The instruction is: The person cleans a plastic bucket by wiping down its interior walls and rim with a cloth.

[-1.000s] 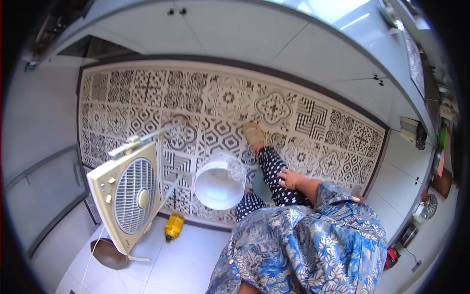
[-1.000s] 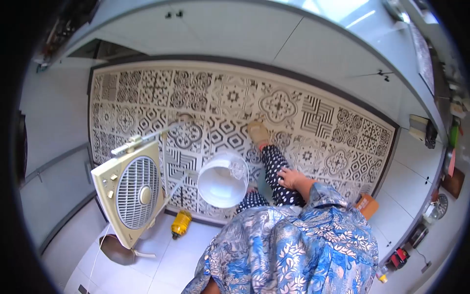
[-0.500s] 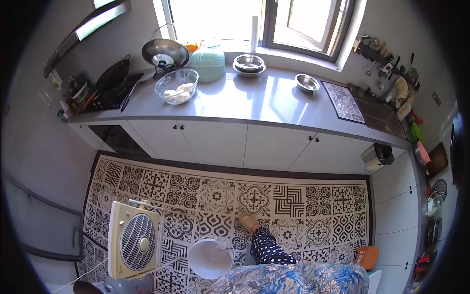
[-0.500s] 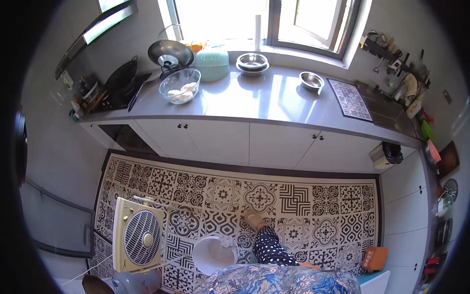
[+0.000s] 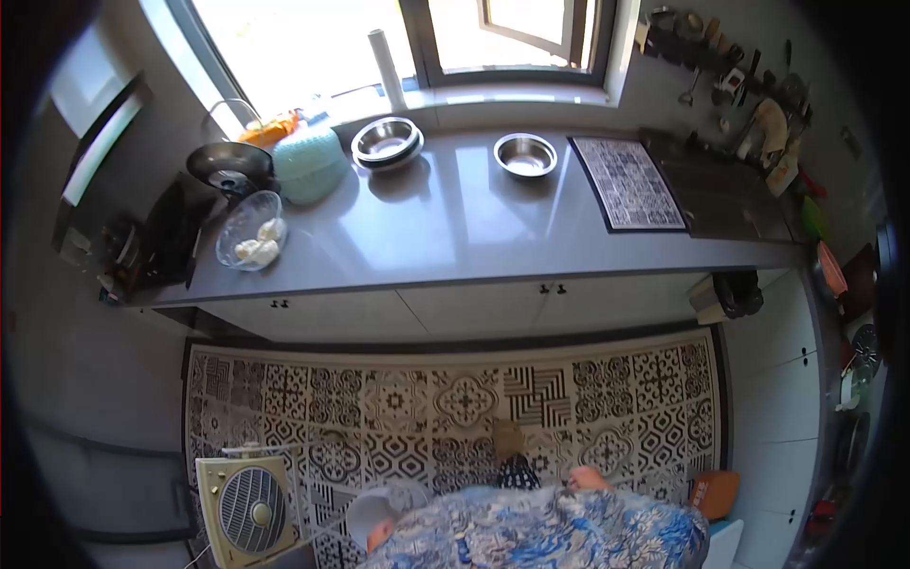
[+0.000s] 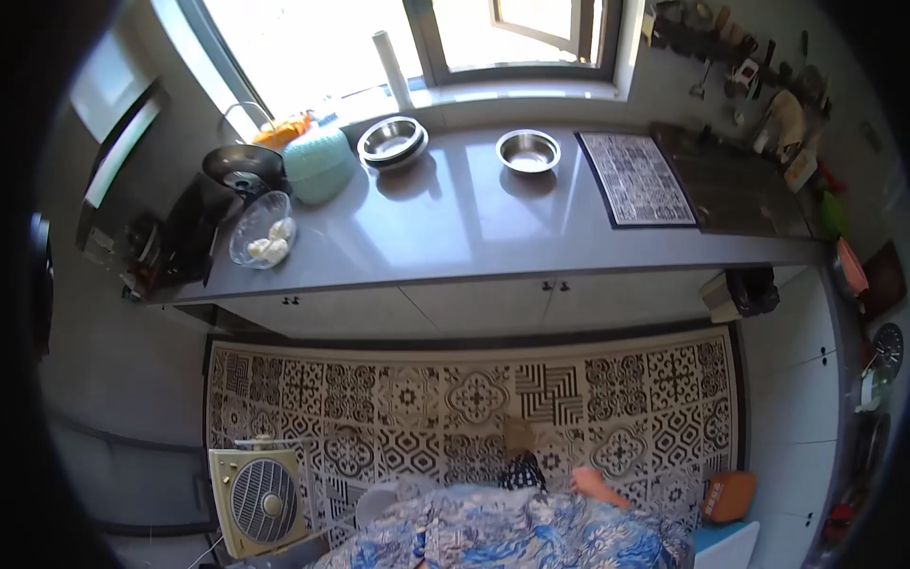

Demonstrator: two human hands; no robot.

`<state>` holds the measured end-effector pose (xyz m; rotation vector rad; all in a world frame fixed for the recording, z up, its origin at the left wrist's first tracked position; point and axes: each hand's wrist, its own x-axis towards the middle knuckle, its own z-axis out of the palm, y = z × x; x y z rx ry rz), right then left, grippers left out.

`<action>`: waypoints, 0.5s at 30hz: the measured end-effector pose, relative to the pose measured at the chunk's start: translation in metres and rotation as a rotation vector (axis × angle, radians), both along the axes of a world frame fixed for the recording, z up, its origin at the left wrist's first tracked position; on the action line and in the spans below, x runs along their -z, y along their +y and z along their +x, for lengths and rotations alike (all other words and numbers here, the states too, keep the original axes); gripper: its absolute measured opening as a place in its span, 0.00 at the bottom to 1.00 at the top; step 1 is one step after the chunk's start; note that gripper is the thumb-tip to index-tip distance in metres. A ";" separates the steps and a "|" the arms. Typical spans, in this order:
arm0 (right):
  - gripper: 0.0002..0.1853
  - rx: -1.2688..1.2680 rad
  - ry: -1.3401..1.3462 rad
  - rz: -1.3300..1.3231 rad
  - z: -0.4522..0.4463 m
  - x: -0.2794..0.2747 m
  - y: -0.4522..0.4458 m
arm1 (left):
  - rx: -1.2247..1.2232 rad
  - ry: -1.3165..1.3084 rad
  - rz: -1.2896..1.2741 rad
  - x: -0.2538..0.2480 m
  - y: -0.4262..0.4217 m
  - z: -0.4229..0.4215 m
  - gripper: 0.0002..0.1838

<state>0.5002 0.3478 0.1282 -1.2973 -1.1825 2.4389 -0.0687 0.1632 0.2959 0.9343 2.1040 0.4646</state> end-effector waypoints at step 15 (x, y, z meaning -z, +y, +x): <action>0.10 0.199 -0.753 -0.257 0.076 -0.029 -0.129 | 0.204 0.094 -0.155 0.003 0.058 -0.020 0.19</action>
